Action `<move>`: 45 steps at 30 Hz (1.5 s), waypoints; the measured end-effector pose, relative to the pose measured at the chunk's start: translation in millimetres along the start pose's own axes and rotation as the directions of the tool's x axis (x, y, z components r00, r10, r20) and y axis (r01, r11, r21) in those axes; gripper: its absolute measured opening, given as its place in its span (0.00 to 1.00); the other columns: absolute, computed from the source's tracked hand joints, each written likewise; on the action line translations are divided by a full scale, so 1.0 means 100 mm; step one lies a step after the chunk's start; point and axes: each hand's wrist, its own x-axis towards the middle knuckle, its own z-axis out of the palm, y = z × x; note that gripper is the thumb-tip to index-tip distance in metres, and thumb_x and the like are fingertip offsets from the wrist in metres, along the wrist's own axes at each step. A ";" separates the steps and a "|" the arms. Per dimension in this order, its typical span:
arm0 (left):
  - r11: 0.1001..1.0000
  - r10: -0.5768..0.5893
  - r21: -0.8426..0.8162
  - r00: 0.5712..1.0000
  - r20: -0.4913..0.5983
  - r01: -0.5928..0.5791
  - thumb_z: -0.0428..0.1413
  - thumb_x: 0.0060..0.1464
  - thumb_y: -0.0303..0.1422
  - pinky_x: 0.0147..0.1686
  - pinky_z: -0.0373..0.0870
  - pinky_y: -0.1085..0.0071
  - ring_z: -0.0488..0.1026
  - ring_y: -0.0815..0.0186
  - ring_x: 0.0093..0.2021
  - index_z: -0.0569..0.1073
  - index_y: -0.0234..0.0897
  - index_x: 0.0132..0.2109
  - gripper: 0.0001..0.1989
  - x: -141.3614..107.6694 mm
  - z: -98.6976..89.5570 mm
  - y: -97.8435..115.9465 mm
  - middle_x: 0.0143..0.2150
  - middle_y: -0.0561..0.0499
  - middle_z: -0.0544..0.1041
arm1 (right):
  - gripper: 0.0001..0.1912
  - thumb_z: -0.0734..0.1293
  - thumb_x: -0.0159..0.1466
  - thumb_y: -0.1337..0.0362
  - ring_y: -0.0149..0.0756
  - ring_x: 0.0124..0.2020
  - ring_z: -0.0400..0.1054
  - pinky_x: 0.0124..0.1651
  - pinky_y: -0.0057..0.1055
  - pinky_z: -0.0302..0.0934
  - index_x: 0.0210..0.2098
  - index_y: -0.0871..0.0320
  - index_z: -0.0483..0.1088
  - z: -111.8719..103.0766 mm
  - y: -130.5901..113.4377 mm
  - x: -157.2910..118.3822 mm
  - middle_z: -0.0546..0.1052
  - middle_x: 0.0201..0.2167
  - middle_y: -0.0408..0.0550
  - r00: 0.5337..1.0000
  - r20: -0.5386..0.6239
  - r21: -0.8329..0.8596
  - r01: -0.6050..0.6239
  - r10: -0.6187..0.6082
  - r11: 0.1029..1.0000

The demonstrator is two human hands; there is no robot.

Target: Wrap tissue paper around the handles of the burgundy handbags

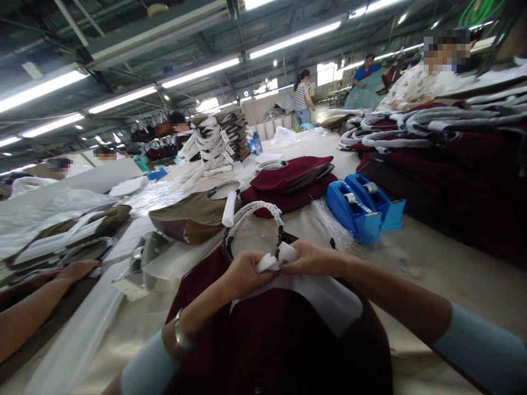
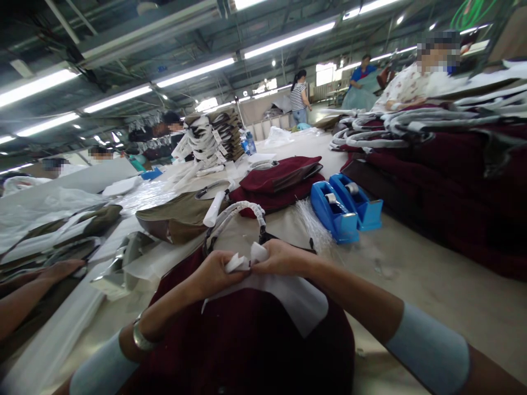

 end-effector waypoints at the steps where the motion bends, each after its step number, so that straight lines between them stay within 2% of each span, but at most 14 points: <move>1: 0.998 0.030 0.050 0.999 -0.025 -0.029 0.57 0.52 0.36 0.24 0.53 0.76 0.60 0.73 0.24 0.69 0.32 0.23 0.14 -0.01 0.00 0.03 0.21 0.57 0.64 | 0.11 0.69 0.53 0.60 0.24 0.21 0.56 0.24 0.22 0.49 0.25 0.64 0.72 0.02 -0.01 0.00 0.67 0.18 0.38 1.000 -0.009 0.044 -0.017 0.017 0.999; 6: 0.967 0.152 0.214 0.986 -0.062 -0.136 0.55 0.51 0.29 0.29 0.57 0.76 0.66 0.72 0.27 0.71 0.32 0.25 0.08 -0.03 -0.02 0.11 0.24 0.55 0.69 | 0.16 0.74 0.49 0.58 0.30 0.25 0.67 0.30 0.25 0.59 0.32 0.65 0.75 0.10 0.01 -0.01 0.76 0.25 0.46 0.986 -0.024 0.342 -0.149 0.167 0.928; 8: 0.967 0.139 0.226 0.987 -0.079 -0.118 0.55 0.52 0.31 0.29 0.57 0.75 0.66 0.71 0.27 0.71 0.33 0.25 0.09 -0.02 -0.03 0.07 0.24 0.55 0.69 | 0.19 0.75 0.49 0.56 0.31 0.26 0.68 0.31 0.26 0.61 0.34 0.64 0.76 0.09 0.03 -0.01 0.77 0.27 0.47 0.987 -0.016 0.389 -0.143 0.162 0.910; 11: 0.990 0.021 0.140 0.995 -0.093 -0.008 0.57 0.52 0.37 0.26 0.56 0.76 0.63 0.71 0.26 0.70 0.33 0.26 0.13 0.00 -0.05 -0.02 0.23 0.55 0.67 | 0.18 0.74 0.51 0.54 0.29 0.25 0.67 0.30 0.25 0.60 0.33 0.63 0.75 0.06 0.04 -0.03 0.76 0.26 0.45 0.993 0.046 0.339 -0.115 0.105 0.934; 14: 0.996 -0.082 -0.023 0.997 -0.006 0.082 0.57 0.51 0.40 0.25 0.55 0.76 0.61 0.71 0.25 0.70 0.33 0.28 0.14 0.01 -0.08 -0.08 0.23 0.57 0.65 | 0.15 0.74 0.52 0.56 0.27 0.24 0.64 0.29 0.23 0.58 0.30 0.63 0.74 0.02 0.03 -0.04 0.73 0.24 0.42 0.991 0.092 0.210 -0.116 0.098 0.971; 19: 0.969 -0.108 -0.198 0.974 0.199 0.147 0.59 0.50 0.41 0.27 0.57 0.76 0.61 0.72 0.26 0.72 0.32 0.33 0.14 -0.02 -0.15 0.00 0.26 0.56 0.67 | 0.14 0.71 0.54 0.57 0.26 0.23 0.60 0.27 0.23 0.54 0.28 0.63 0.73 0.01 0.04 -0.03 0.69 0.21 0.40 0.997 0.042 0.118 -0.077 0.072 0.990; 21: 0.967 -0.100 -0.207 0.968 0.232 0.149 0.59 0.50 0.40 0.27 0.57 0.76 0.60 0.72 0.26 0.72 0.31 0.32 0.14 -0.03 -0.15 0.01 0.25 0.56 0.67 | 0.14 0.70 0.55 0.56 0.25 0.23 0.58 0.26 0.23 0.53 0.27 0.63 0.72 0.01 0.05 -0.03 0.68 0.21 0.39 0.999 0.042 0.089 -0.032 0.028 0.996; 27: 0.989 -0.090 -0.115 0.994 0.069 0.097 0.57 0.51 0.41 0.24 0.53 0.76 0.57 0.73 0.23 0.68 0.32 0.25 0.16 -0.01 -0.05 -0.02 0.22 0.58 0.61 | 0.13 0.69 0.54 0.57 0.24 0.21 0.55 0.24 0.22 0.49 0.25 0.63 0.70 0.04 0.02 0.00 0.65 0.18 0.37 1.000 -0.016 0.053 0.027 -0.026 0.998; 30: 0.998 0.021 0.054 1.000 -0.024 -0.019 0.56 0.52 0.35 0.25 0.53 0.75 0.59 0.73 0.24 0.67 0.33 0.22 0.14 -0.01 -0.03 0.06 0.21 0.57 0.62 | 0.13 0.70 0.52 0.58 0.25 0.21 0.57 0.25 0.23 0.51 0.24 0.63 0.71 0.09 0.03 0.03 0.67 0.19 0.39 0.998 -0.063 0.096 0.020 -0.014 0.995; 33: 0.972 0.128 0.206 0.989 -0.068 -0.111 0.54 0.51 0.28 0.27 0.54 0.75 0.62 0.72 0.25 0.67 0.33 0.22 0.11 -0.03 -0.03 0.14 0.22 0.56 0.65 | 0.15 0.71 0.51 0.56 0.27 0.23 0.60 0.27 0.24 0.54 0.26 0.64 0.73 0.13 0.04 0.05 0.70 0.21 0.42 0.994 -0.102 0.206 -0.012 0.033 0.978; 36: 0.978 0.087 0.195 0.993 -0.075 -0.071 0.54 0.51 0.29 0.27 0.54 0.75 0.62 0.72 0.25 0.68 0.33 0.23 0.09 -0.03 -0.07 0.13 0.23 0.56 0.65 | 0.17 0.72 0.51 0.54 0.27 0.24 0.62 0.29 0.24 0.56 0.29 0.64 0.74 0.12 0.04 0.03 0.71 0.22 0.42 0.995 -0.088 0.289 -0.011 0.038 0.957; 40: 0.997 -0.081 -0.001 0.997 0.006 0.081 0.56 0.51 0.40 0.24 0.53 0.76 0.58 0.72 0.24 0.67 0.33 0.26 0.14 -0.02 -0.12 0.01 0.22 0.57 0.62 | 0.18 0.72 0.53 0.52 0.26 0.23 0.62 0.28 0.24 0.56 0.29 0.63 0.73 0.05 0.01 -0.04 0.71 0.22 0.41 0.997 0.053 0.220 -0.067 0.057 0.973; 42: 0.991 -0.091 -0.088 0.992 0.086 0.098 0.56 0.51 0.42 0.26 0.55 0.76 0.58 0.72 0.25 0.68 0.33 0.27 0.15 -0.02 -0.15 -0.02 0.23 0.57 0.62 | 0.16 0.72 0.53 0.54 0.27 0.23 0.62 0.28 0.24 0.56 0.29 0.64 0.73 0.02 0.00 -0.06 0.71 0.23 0.42 0.993 0.085 0.168 -0.094 0.080 0.981; 45: 0.980 -0.062 -0.173 0.978 0.201 0.097 0.57 0.50 0.42 0.28 0.57 0.76 0.59 0.71 0.27 0.70 0.33 0.30 0.15 -0.03 -0.16 -0.01 0.25 0.56 0.64 | 0.14 0.72 0.53 0.57 0.26 0.23 0.60 0.27 0.23 0.55 0.28 0.64 0.73 0.02 0.01 -0.05 0.70 0.22 0.41 0.995 0.049 0.136 -0.096 0.090 0.986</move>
